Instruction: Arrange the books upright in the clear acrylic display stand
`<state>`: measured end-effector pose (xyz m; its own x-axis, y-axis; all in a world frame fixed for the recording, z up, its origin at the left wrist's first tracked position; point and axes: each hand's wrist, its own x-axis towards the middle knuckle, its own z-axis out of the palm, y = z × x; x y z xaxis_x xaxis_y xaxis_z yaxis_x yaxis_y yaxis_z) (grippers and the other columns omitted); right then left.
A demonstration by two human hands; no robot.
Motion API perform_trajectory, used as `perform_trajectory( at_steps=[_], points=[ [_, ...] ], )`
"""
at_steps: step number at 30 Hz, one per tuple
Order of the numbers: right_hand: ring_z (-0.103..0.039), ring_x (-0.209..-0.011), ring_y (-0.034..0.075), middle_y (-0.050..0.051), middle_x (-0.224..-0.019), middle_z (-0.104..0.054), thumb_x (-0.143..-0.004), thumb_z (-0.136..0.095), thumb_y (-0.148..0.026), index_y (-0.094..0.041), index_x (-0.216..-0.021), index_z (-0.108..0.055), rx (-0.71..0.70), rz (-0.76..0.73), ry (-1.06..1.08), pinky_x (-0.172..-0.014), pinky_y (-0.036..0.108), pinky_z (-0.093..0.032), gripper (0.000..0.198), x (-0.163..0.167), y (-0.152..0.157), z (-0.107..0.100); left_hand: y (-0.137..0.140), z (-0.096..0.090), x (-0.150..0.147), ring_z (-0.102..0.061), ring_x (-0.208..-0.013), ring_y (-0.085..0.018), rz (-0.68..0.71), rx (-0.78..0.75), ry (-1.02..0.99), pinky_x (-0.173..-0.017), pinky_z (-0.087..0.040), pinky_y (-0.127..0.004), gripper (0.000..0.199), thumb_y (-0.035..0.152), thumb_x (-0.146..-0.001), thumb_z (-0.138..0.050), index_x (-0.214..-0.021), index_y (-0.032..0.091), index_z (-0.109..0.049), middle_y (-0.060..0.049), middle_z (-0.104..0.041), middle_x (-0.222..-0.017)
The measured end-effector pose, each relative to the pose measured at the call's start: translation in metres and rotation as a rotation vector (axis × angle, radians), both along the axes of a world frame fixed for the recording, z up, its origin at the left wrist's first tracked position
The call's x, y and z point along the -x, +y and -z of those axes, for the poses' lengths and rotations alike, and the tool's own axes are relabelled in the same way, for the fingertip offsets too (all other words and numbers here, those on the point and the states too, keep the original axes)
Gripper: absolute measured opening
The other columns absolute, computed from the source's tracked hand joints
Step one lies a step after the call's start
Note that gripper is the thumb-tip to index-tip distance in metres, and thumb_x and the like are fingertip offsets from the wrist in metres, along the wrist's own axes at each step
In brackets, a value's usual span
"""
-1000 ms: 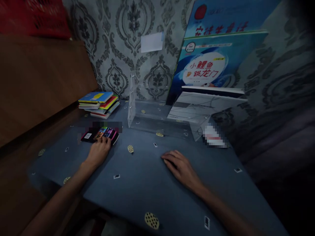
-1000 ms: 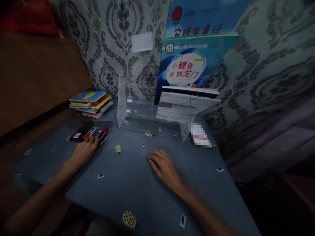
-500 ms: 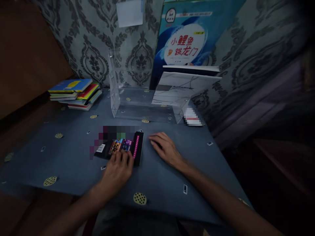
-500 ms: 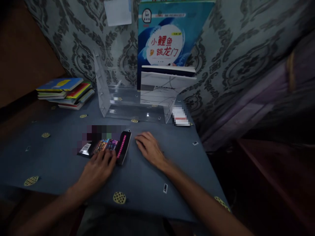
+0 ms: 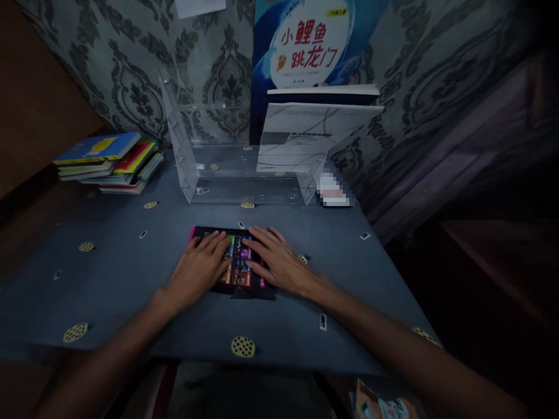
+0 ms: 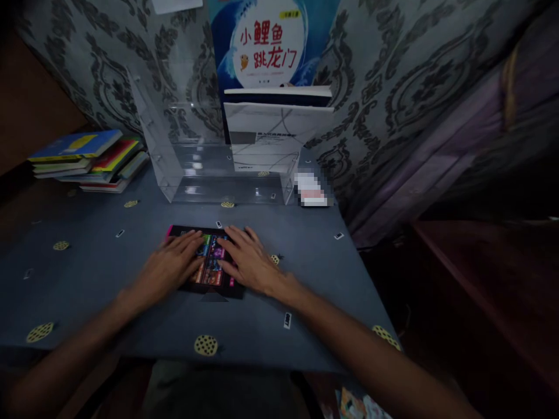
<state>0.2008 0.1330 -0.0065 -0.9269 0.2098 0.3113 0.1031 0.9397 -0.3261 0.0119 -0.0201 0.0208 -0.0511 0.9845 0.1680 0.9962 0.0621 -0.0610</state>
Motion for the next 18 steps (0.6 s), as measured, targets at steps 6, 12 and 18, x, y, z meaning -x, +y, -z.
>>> perform_trajectory(
  at_steps=[6,12,18],
  points=[
    [-0.042,-0.149,0.030,0.015,-0.156,-0.050,-0.103,-0.052,-0.041,-0.021,-0.145,-0.054,0.002,0.017,-0.015,-0.122,0.061,-0.034,0.046,-0.001,0.001,-0.001,-0.014,-0.003,0.034,-0.056,-0.137,-0.028,-0.220,0.036,0.009,-0.110,-0.045,-0.046,0.042,0.034,-0.105,-0.043,-0.140,0.015,-0.054,-0.016,-0.058,-0.149],
    [-0.048,-0.145,0.029,0.013,-0.150,-0.058,-0.103,-0.052,-0.041,-0.019,-0.142,-0.057,0.000,0.066,-0.028,-0.121,0.061,-0.034,0.045,-0.006,0.003,-0.006,-0.016,-0.001,0.035,-0.050,-0.142,-0.029,-0.230,0.032,-0.018,-0.111,-0.044,-0.047,0.043,0.034,-0.104,-0.040,-0.141,0.017,-0.054,-0.014,-0.057,-0.151],
    [-0.063,-0.128,0.029,0.010,-0.132,-0.072,-0.101,-0.051,-0.027,-0.021,-0.122,-0.071,0.030,0.177,0.065,-0.116,0.061,-0.039,0.030,-0.014,0.009,-0.004,-0.016,0.001,0.034,-0.047,-0.144,-0.031,-0.229,0.032,-0.027,-0.110,-0.045,-0.049,0.044,0.033,-0.104,-0.038,-0.141,0.014,-0.055,-0.014,-0.056,-0.151]
  ],
)
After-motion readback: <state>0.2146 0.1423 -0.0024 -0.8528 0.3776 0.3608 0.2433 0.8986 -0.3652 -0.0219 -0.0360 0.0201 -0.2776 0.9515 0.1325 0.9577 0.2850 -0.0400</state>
